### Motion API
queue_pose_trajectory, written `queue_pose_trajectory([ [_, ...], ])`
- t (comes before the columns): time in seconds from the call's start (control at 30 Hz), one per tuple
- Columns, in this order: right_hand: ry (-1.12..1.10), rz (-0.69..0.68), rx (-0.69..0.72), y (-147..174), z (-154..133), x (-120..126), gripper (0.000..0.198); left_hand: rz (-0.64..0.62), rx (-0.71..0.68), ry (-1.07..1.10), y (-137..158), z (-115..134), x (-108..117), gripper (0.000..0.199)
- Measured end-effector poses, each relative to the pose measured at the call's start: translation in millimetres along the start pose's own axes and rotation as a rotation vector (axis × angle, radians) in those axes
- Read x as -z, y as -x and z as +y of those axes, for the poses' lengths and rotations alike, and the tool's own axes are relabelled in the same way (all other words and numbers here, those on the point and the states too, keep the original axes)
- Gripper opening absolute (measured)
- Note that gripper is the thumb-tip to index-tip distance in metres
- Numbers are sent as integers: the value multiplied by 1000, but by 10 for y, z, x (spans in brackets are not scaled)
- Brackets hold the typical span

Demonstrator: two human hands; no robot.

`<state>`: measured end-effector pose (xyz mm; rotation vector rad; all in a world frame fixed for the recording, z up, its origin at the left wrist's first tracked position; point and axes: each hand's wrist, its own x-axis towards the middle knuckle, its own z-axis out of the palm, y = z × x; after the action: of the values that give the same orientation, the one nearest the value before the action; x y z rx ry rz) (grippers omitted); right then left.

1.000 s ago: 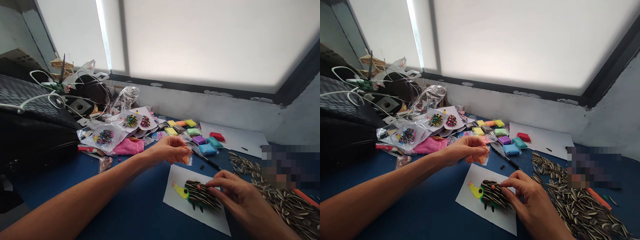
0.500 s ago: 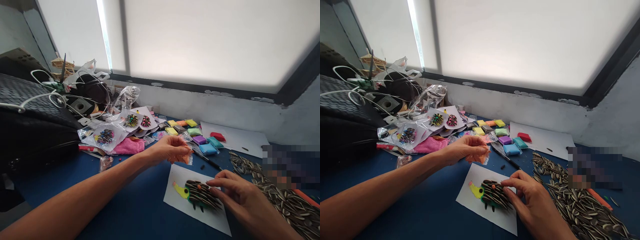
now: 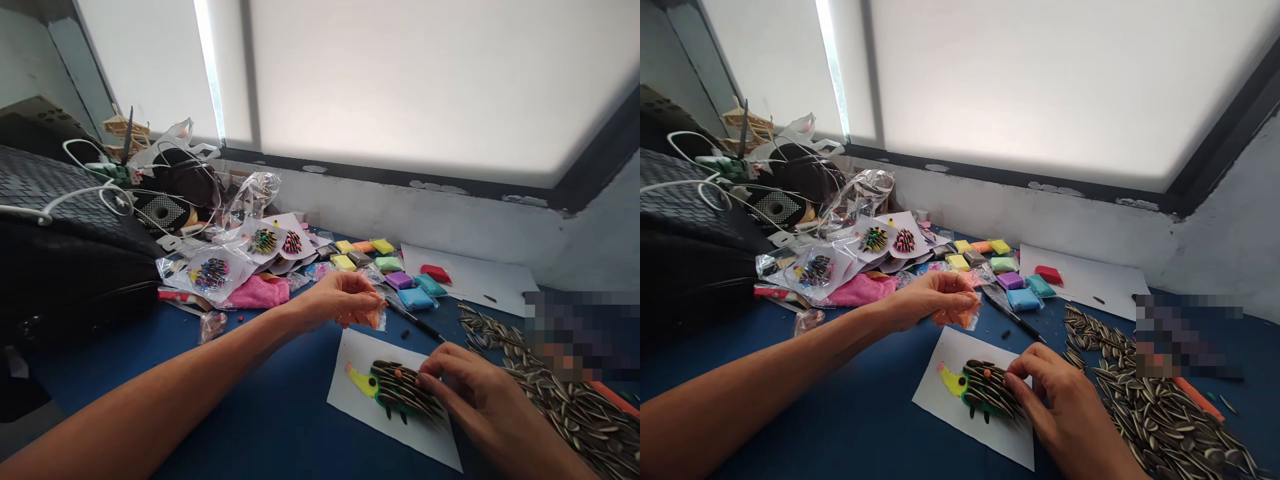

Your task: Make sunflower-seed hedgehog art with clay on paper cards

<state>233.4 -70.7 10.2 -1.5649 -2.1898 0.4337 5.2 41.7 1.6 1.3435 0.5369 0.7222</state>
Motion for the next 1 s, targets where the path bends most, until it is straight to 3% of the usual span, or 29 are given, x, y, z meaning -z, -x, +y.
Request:
queue_pose_trajectory([
  [0.43, 39, 69, 26, 2, -15, -5, 24, -4, 17, 3, 23, 57, -35, 41],
  [1.0, 66, 81, 91, 12, -44, -26, 31, -18, 8, 15, -4, 4, -1, 39],
])
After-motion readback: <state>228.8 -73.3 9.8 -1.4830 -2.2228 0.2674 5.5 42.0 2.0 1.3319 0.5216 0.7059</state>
